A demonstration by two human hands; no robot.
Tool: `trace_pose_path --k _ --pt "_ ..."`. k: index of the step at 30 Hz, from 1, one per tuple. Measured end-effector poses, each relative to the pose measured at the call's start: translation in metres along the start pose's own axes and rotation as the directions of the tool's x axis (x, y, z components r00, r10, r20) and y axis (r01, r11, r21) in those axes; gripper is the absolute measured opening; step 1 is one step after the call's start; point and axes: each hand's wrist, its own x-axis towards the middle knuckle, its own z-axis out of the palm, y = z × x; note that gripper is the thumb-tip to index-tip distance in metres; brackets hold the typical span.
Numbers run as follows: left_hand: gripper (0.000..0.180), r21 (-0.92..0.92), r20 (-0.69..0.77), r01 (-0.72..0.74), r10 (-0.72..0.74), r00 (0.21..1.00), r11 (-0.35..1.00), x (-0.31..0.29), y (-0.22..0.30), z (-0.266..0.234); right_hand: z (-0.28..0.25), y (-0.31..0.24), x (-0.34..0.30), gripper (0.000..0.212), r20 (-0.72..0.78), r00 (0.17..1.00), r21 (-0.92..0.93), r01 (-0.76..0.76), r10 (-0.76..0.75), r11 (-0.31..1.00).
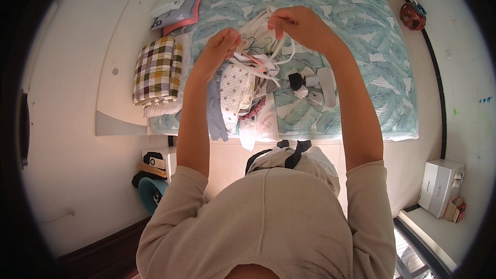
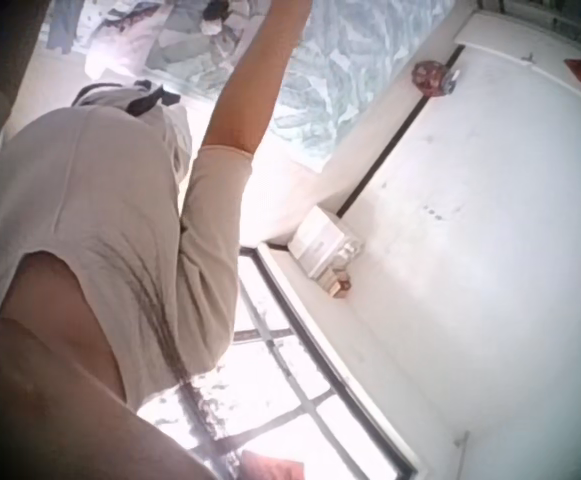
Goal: The person folds various small clothing items on a bed, including socks and underwear, then places them into a plastic bag and later into a drawer. The person also handles a pair of slippers and places them in a drawer.
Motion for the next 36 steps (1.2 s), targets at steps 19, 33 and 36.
trace_pose_path --k 19,33,36 --pt "0.030 -0.123 -0.099 -0.346 0.336 0.937 0.930 0.059 0.043 0.059 -0.049 -0.035 0.022 0.019 -0.053 0.987 -0.093 0.147 -0.152 0.985" --pt "0.040 -0.262 -0.093 -0.315 0.301 0.949 0.912 0.058 0.025 0.065 -0.035 -0.052 0.060 0.022 -0.030 0.969 0.104 0.245 -0.244 0.964" --pt "0.039 -0.228 -0.087 -0.247 0.233 0.969 0.942 0.044 0.007 0.066 -0.035 -0.046 0.062 0.022 -0.087 0.981 0.180 0.186 -0.172 0.966"
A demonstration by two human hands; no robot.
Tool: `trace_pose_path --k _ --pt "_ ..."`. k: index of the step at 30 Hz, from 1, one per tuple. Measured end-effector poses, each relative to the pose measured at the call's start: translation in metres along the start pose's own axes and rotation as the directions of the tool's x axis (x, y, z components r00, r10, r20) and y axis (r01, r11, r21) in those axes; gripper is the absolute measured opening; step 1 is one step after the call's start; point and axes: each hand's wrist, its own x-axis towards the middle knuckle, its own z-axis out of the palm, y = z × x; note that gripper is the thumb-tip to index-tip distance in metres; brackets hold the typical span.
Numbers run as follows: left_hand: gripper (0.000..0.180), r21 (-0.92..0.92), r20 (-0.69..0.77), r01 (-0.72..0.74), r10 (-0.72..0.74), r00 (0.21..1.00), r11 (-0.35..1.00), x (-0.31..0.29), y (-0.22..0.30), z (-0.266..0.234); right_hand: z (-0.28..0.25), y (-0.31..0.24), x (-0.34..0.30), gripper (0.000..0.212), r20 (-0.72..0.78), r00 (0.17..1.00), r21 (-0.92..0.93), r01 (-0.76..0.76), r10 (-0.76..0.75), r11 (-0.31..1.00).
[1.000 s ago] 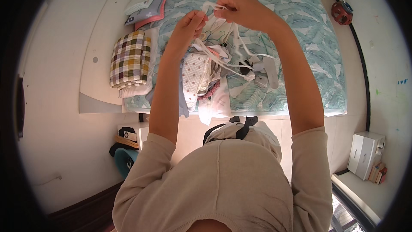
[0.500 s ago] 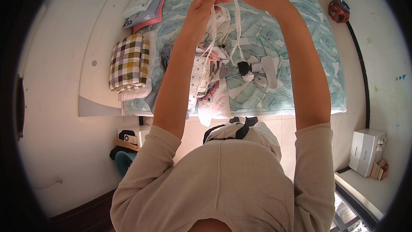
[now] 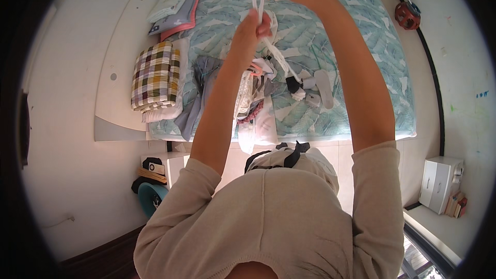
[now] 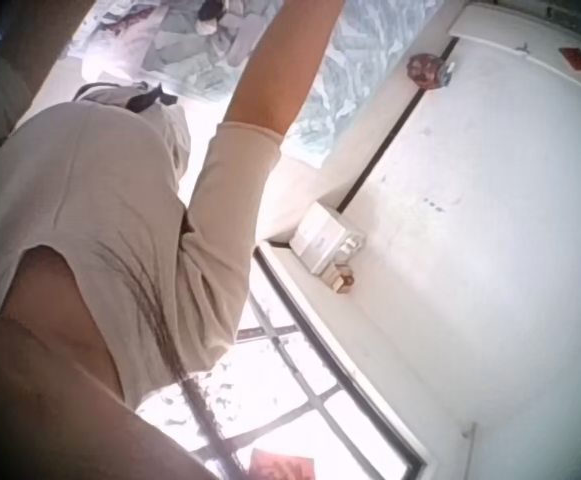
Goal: The person folds various small clothing items on a bed, including socks and underwear, then places them into a plastic bag and later into a drawer. The person also handles a pair of slippers and places them in a drawer.
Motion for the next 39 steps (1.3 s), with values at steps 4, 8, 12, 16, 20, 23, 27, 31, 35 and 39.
trace_pose_path --k 4,8,12,16,20,23,27,31,35,39 --pt "0.038 -0.042 0.077 0.157 -0.154 0.985 0.987 -0.028 -0.033 -0.014 -0.026 0.011 -0.013 0.022 -0.264 0.963 0.086 -0.031 0.053 0.996" --pt "0.036 -0.218 0.100 0.264 -0.247 0.964 0.940 -0.057 -0.057 -0.041 -0.063 0.043 -0.054 0.024 -0.563 0.819 0.167 -0.017 0.109 0.986" --pt "0.032 -0.418 -0.064 0.296 -0.353 0.934 0.859 -0.065 -0.037 -0.049 -0.073 0.088 -0.102 0.022 -0.551 0.737 0.175 -0.358 0.393 0.917" --pt "0.034 -0.127 0.032 0.342 -0.341 0.939 0.931 -0.049 -0.016 -0.039 -0.045 0.145 -0.135 0.058 -0.565 0.790 -0.251 -0.440 0.239 0.862" --pt "0.033 0.098 0.017 0.379 -0.383 0.924 0.920 -0.045 0.002 -0.028 0.061 0.074 -0.102 0.056 0.087 0.979 -0.026 -0.182 0.184 0.983" --pt "0.032 0.150 0.005 0.422 -0.428 0.904 0.894 -0.042 0.001 -0.024 0.086 0.065 -0.101 0.042 0.099 0.963 0.121 -0.260 0.249 0.958" --pt "0.030 0.112 0.026 0.466 -0.471 0.882 0.878 -0.052 -0.003 -0.023 0.080 0.053 -0.103 0.031 0.205 0.917 -0.067 -0.336 0.343 0.939" --pt "0.030 0.177 0.052 0.421 -0.436 0.899 0.890 -0.058 -0.012 -0.032 0.077 0.057 -0.105 0.024 0.170 0.906 -0.141 -0.366 0.387 0.920" --pt "0.033 0.138 0.111 0.458 -0.473 0.874 0.878 -0.064 -0.008 -0.040 0.060 0.069 -0.109 0.020 0.099 0.933 -0.163 -0.329 0.347 0.930" --pt "0.030 -0.147 0.121 0.548 -0.535 0.836 0.823 -0.076 -0.019 -0.041 0.059 0.081 -0.116 0.021 -0.093 0.925 -0.043 -0.374 0.369 0.926"
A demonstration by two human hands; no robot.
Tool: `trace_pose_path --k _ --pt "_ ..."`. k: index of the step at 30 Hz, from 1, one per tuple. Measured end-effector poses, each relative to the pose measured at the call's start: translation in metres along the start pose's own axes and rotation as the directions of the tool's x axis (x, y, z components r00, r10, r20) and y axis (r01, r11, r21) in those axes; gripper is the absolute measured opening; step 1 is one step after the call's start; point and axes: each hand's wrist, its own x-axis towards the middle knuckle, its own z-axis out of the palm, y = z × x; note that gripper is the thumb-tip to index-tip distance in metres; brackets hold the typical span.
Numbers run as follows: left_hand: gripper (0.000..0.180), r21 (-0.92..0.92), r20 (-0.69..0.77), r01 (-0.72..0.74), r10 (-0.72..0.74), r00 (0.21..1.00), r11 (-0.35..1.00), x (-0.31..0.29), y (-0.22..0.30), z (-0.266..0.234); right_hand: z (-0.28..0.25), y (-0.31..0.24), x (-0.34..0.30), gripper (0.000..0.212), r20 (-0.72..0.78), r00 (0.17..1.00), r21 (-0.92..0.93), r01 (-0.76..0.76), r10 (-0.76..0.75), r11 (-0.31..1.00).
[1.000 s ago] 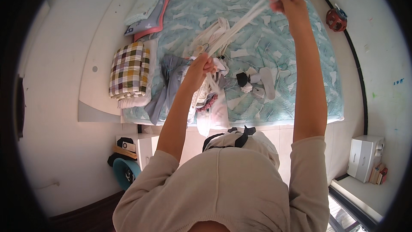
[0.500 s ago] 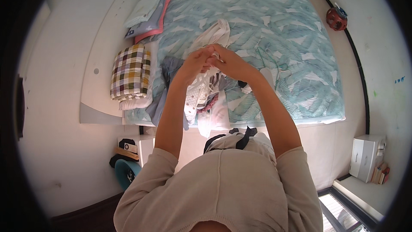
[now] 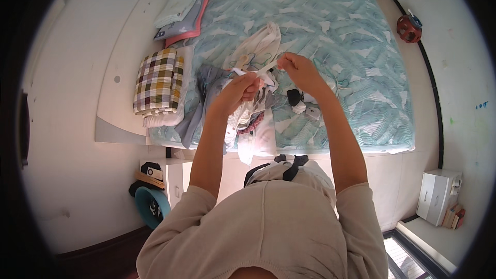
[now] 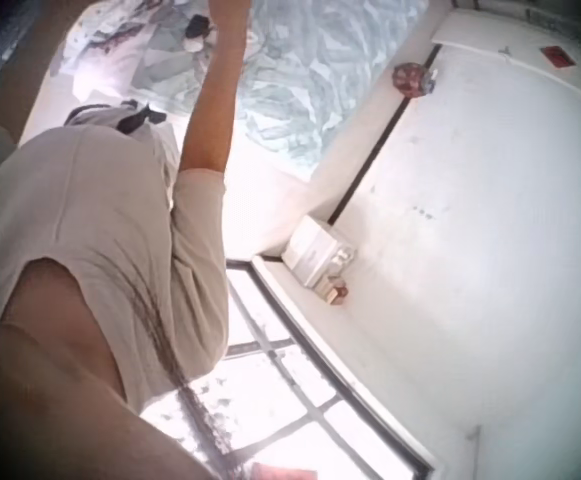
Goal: The person folds various small clothing items on a bed, including socks and underwear, then places them into a plastic bag and later into a drawer. The person also handles a pair of slippers and places them in a drawer.
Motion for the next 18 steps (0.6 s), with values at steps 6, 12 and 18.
trace_pose_path --k 6,12,18 --pt "0.024 -0.391 -0.147 -0.088 0.032 0.989 0.916 0.023 -0.028 0.005 0.015 0.044 0.000 0.025 -0.252 0.968 -0.124 -0.028 -0.005 0.992" --pt "0.024 0.140 -0.267 -0.297 0.325 0.907 0.945 0.033 -0.028 0.005 0.050 0.047 -0.031 0.017 -0.114 0.987 -0.337 0.069 -0.113 0.939" --pt "0.023 0.788 0.040 -0.316 0.467 0.883 0.529 0.019 -0.051 0.013 0.018 -0.008 -0.022 0.017 -0.048 0.993 -0.179 0.093 -0.103 0.979"
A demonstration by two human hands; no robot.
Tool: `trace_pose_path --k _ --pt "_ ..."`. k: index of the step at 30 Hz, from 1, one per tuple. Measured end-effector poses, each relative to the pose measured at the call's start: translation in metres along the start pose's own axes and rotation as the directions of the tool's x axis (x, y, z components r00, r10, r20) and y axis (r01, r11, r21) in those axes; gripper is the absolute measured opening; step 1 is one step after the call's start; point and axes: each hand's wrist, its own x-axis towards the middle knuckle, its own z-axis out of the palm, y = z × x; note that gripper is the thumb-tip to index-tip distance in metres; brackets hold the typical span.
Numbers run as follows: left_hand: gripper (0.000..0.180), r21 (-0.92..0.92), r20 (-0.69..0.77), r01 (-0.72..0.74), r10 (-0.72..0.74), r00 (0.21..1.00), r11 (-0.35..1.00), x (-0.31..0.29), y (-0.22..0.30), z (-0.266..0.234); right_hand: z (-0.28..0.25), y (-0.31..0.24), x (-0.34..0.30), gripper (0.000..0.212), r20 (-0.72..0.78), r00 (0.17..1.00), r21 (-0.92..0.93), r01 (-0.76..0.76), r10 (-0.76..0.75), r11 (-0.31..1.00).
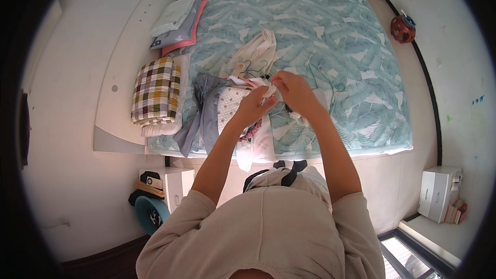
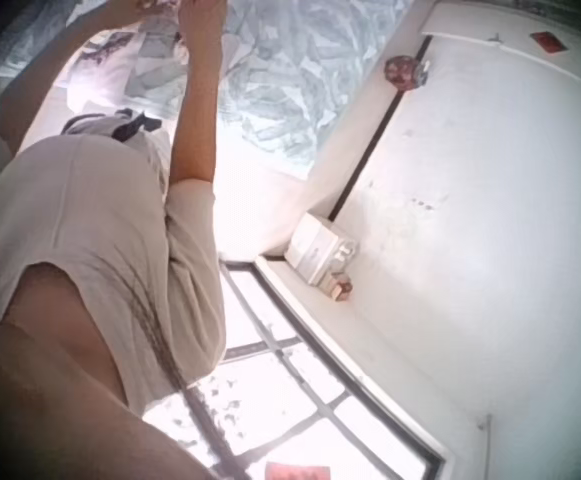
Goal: The person folds various small clothing items on a bed, including socks and underwear, then places them into a plastic bag and later into a drawer. The person also handles a pair of slippers and places them in a drawer.
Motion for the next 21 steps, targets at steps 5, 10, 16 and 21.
trace_pose_path --k 5,10,16,21 --pt "0.033 -0.650 0.441 0.525 -0.289 0.850 0.550 0.007 0.011 -0.004 -0.009 0.026 0.027 0.014 -0.386 0.785 -0.457 0.294 -0.485 0.840" --pt "0.031 -0.807 0.323 0.449 -0.349 0.880 0.383 0.002 0.013 -0.008 0.023 0.020 -0.007 0.022 -0.152 0.987 0.181 -0.020 0.048 0.983" --pt "0.029 -0.658 0.259 0.496 -0.448 0.856 0.567 -0.002 0.016 -0.008 0.034 0.023 -0.019 0.028 0.130 0.969 0.495 -0.245 0.208 0.834" --pt "0.029 -0.574 0.215 0.440 -0.391 0.895 0.690 -0.002 0.016 -0.008 0.028 0.028 -0.020 0.029 0.112 0.967 0.456 -0.256 0.230 0.852"
